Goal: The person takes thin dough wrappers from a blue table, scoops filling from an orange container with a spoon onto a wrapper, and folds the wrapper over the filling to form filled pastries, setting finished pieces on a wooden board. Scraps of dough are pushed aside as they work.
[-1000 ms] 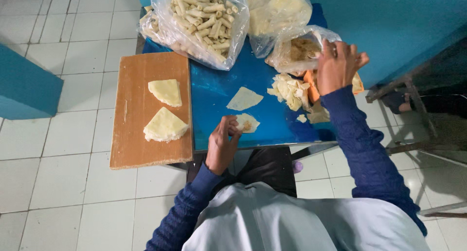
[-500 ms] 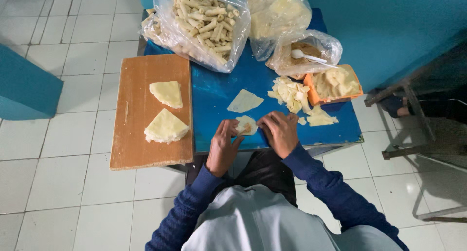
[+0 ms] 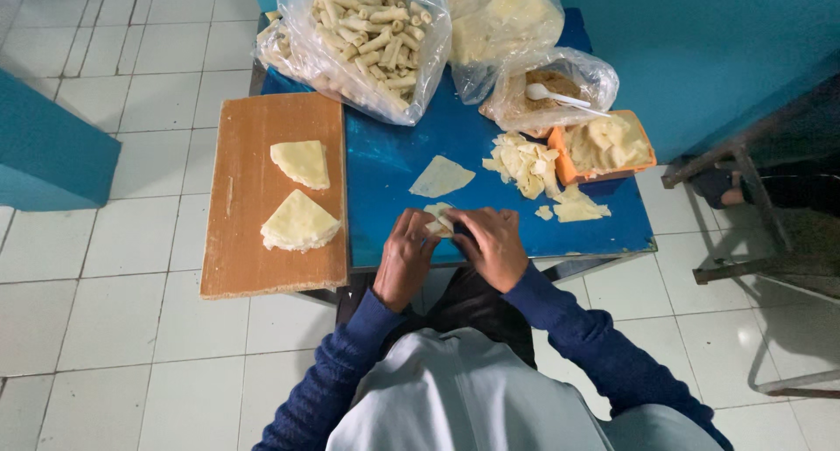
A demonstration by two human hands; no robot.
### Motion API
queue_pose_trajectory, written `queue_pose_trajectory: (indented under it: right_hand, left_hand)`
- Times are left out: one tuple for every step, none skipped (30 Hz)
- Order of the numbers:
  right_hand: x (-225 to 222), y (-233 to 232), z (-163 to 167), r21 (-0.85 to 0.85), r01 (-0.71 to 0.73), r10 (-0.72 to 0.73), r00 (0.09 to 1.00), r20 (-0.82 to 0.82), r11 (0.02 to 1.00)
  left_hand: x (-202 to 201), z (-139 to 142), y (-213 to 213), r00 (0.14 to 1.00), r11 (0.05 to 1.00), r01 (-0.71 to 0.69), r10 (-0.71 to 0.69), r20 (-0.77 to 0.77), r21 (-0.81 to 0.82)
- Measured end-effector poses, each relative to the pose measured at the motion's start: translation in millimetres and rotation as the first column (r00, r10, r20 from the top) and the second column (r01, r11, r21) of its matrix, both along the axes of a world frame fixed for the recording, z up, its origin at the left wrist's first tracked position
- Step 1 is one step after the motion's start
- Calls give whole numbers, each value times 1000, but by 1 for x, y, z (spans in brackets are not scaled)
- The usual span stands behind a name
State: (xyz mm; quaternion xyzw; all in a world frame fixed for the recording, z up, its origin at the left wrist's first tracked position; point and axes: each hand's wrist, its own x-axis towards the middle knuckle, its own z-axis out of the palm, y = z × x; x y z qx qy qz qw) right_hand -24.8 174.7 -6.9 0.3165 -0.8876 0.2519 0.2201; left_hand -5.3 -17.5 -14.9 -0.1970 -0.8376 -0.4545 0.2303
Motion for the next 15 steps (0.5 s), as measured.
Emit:
queue_pose_trajectory:
  right_hand:
    - [0, 1, 0, -4, -10, 10, 1000, 16, 1000]
    - [0, 1, 0, -7, -21, 21, 999, 30, 1000]
    - [-1, 2, -1, 10, -22, 22, 1000, 12, 1000]
    - [-3, 1, -2, 28, -23, 23, 1000, -8, 999]
    - [-5, 1, -2, 47, -24, 26, 999, -28, 999]
    - [-6, 0, -4, 41, -25, 27, 999, -41, 999]
    - [-8, -1, -5, 35, -25, 26, 998, -52, 999]
    - [-9, -2, -6, 29, -24, 26, 998, -64, 999]
    - [-11, -3, -8, 37, -12, 15, 996, -83, 999]
    - [-13, -4, -9, 46, 0, 5, 995, -101, 999]
    - [-15, -5, -10, 56, 12, -5, 993, -118, 998]
    - [-16, -5, -11, 34, 12, -9, 996, -94, 999]
    - [-18, -6, -13, 13, 13, -12, 997, -71, 1000]
    - [-21, -5, -14, -7, 15, -15, 999, -47, 1000]
    - [-23, -5, -15, -30, 4, -4, 1000, -5, 1000]
  left_hand:
    - [0, 0, 0, 1000, 1000, 16, -16, 19, 3]
    - [-1, 1, 0, 999, 999, 31, -31, 38, 7]
    - [-1, 1, -1, 997, 999, 48, -48, 59, 10]
    - [-1, 2, -1, 997, 999, 52, -53, 61, 11]
    - [-1, 3, -2, 997, 998, 56, -56, 61, 12]
    - [-1, 5, -2, 996, 998, 58, -59, 61, 14]
    - [0, 6, -2, 997, 998, 61, -61, 53, 9]
    - [-1, 7, -2, 997, 998, 63, -63, 44, 4]
    - [-1, 8, -2, 997, 998, 64, -64, 33, 0]
    - [-2, 9, -2, 997, 997, 74, -74, 18, 9]
    - [-3, 9, -1, 996, 996, 85, -85, 3, 17]
    - [-4, 10, -2, 995, 995, 95, -95, -12, 25]
    - [-6, 10, -1, 998, 998, 65, -65, -12, 2]
    - [-8, 10, -1, 999, 999, 35, -35, -12, -21]
    - [-10, 9, 0, 1000, 999, 8, -8, -11, -44]
